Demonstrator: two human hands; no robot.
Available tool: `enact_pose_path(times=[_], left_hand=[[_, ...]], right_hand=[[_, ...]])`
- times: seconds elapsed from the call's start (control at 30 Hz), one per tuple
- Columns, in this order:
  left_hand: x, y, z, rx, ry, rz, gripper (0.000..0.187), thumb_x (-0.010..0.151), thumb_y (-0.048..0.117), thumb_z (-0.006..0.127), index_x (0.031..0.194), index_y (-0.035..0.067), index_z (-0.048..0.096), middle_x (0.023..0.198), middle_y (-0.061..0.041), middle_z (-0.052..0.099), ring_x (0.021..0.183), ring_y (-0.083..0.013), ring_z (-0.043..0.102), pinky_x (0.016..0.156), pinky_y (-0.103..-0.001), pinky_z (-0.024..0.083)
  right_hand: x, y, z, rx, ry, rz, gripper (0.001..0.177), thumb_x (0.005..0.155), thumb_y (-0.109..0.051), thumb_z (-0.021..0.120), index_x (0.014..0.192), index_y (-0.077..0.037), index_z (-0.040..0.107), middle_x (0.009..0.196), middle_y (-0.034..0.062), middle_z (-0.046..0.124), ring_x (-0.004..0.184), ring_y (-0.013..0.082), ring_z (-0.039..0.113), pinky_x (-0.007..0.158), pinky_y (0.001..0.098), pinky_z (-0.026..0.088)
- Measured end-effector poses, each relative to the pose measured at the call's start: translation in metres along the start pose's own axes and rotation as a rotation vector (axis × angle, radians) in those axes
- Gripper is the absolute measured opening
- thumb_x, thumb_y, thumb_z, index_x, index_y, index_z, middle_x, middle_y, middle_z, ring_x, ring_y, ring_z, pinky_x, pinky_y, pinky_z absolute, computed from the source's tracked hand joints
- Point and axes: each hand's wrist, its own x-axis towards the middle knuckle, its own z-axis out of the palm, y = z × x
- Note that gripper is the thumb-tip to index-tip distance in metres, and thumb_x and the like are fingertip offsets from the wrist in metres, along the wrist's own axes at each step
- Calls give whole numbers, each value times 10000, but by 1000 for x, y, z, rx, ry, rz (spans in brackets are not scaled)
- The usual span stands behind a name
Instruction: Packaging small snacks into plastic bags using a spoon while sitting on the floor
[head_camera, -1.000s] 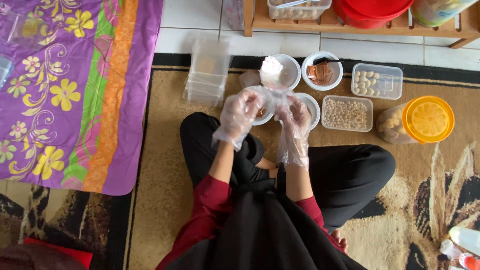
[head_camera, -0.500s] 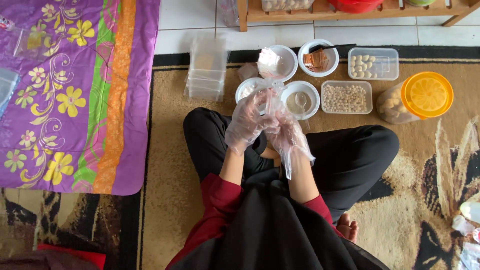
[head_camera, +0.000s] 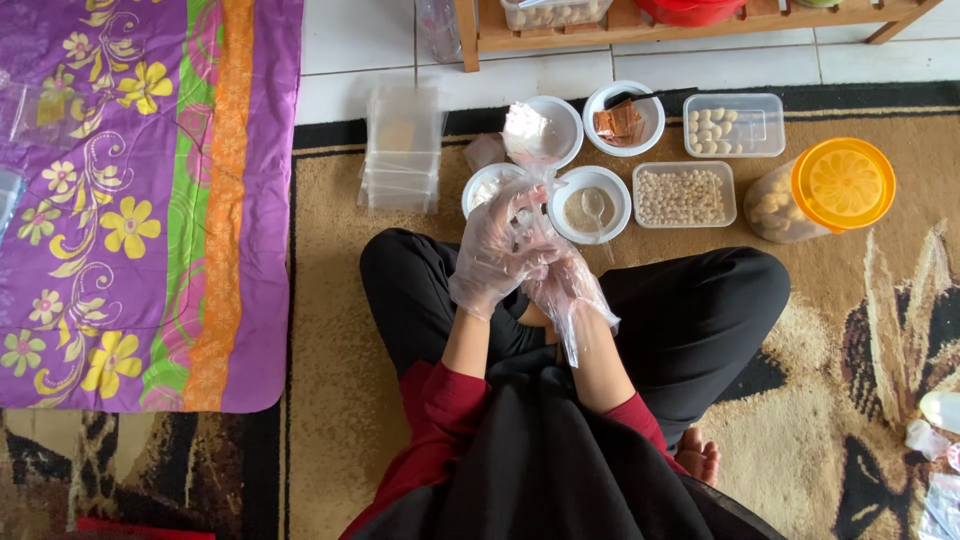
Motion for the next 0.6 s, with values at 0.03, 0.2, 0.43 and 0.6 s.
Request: enact_pose_path(times=[0.03,0.2,0.43,0.6], left_hand=[[2,2,1,15,34,30,710,725,252,960,1314,26,633,1142,-142,634,924,-184,662,741,-342,617],[9,-1,-3,117,60,76,675,743,372,932,1257,23,667,1105,-162,658,911,-208,630,768,-371,588],[16,-25,-14,206,138,122,732,832,552,796,1278,-9,645,1083,-209,710,943,-257,689,737,-393,569],[23,-65,-52,248,218,265,664,890,497,767,1304,-6,635,1080,-199,726,942,-240,716,721,-340,578]], right_hand=[[0,-1,-1,-52,50,-30,305,995,-75,474,1254,81,506,1058,104,558,920,117,551,681,179,409],[3,-6,-6,-205,204,-125,286,962,-149,553,1192,20,563,1015,101,607,891,168,594,699,244,449],[28,-21,1,-480,448,-257,264,907,-271,688,1089,-80,660,944,98,687,843,254,663,729,353,514],[69,-54,46,-958,441,-693,231,903,-259,719,1080,-123,661,952,77,702,795,222,643,599,298,465]])
